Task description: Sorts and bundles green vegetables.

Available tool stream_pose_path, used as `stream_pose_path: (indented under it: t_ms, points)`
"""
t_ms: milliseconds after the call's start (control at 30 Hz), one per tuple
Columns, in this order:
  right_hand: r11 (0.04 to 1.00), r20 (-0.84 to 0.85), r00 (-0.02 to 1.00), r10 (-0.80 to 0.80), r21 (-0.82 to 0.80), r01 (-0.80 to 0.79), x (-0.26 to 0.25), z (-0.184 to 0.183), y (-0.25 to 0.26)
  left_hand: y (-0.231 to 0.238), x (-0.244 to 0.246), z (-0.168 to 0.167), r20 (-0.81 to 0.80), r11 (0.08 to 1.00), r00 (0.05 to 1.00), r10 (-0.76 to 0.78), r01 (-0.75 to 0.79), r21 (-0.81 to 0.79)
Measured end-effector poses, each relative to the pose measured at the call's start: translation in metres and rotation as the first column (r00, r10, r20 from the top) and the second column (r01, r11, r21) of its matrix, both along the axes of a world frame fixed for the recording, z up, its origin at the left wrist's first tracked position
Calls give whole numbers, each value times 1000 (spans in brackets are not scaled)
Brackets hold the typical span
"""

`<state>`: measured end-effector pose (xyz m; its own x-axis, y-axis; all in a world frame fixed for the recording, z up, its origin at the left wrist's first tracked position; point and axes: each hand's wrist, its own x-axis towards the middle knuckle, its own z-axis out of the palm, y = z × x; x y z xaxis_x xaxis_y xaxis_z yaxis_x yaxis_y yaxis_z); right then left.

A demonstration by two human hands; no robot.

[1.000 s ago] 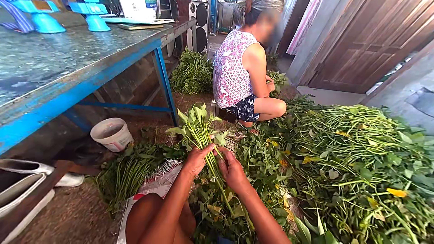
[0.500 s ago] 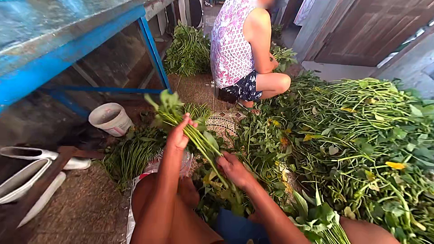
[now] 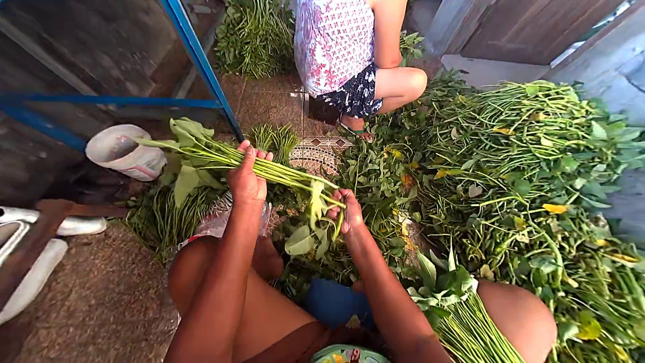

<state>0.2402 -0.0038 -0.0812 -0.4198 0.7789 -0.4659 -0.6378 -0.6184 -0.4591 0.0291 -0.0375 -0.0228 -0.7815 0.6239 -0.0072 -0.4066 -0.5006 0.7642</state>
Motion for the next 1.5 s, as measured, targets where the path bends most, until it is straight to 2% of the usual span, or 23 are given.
stream_pose_path:
  t_ms: [67,100,133,200,267,300,333,367,400,433,467,533,633,700,800,867,1067,1200,1300,1367,1400,1433,1500]
  points:
    - [944,130,949,-287,-132,303,6,-15,25,-9,-15,9,-114,992,988,102,-92,86]
    - [901,256,886,-387,-101,422,18,-35,39,-14,-22,18,-175,980,969,177,-156,128]
    - [892,408,817,-407,-15,452,31,-58,50,-16,-27,26,-223,965,947,233,-198,172]
    - [949,698,657,-285,109,296,53,-97,58,-14,-25,30,-276,967,934,229,-184,178]
    - [991,845,534,-21,88,-101,62,-121,47,-9,-14,23,-247,992,963,105,-84,94]
    - [937,871,462,170,3,-350,64,-125,42,-6,-10,20,-204,999,979,28,-19,47]
    - [819,879,337,338,-98,-565,62,-127,40,-3,-7,18,-154,999,987,-45,47,6]
    - [683,894,170,416,-184,-707,60,-128,41,-2,-6,18,-108,994,989,-105,103,-30]
    - [618,926,3,376,-248,-746,57,-134,43,-2,-7,18,-75,987,985,-153,149,-57]
    - [623,947,-128,293,-291,-726,58,-139,44,-2,-8,20,-54,982,983,-178,174,-75]
    - [674,949,-226,220,-316,-668,60,-147,45,-2,-10,22,-51,980,981,-187,183,-76]
    - [735,908,-384,169,-376,-565,74,-160,41,0,-14,23,-93,978,975,-203,198,-59]
    - [621,805,-545,236,-556,-552,96,-167,41,5,-20,23,-118,976,969,-218,214,-47]
    - [537,774,-567,280,-616,-576,96,-159,52,10,-23,24,-91,977,974,-210,206,-56]
    - [585,830,-469,303,-551,-596,93,-151,66,15,-22,20,-70,975,974,-216,210,-76]
    - [591,830,-454,323,-552,-589,89,-154,60,16,-17,20,-57,975,976,-211,206,-86]
    - [462,757,-635,152,-622,-632,102,-182,23,9,-12,30,4,971,981,-196,195,-138]
    - [463,763,-608,220,-630,-623,122,-194,46,8,-18,27,18,969,981,-191,192,-153]
    - [380,747,-632,204,-656,-652,122,-175,70,11,-18,25,-4,965,981,-192,188,-181]
    - [446,826,-513,235,-560,-698,124,-150,84,12,-13,26,-17,956,977,-212,204,-211]
    - [530,880,-387,274,-474,-703,127,-135,91,13,-11,27,-25,951,974,-226,215,-223]
    - [661,930,-207,303,-362,-658,128,-119,96,14,-9,27,-31,944,970,-242,228,-239]
    - [796,966,27,256,-195,-572,132,-88,108,19,-4,25,-46,932,963,-266,244,-268]
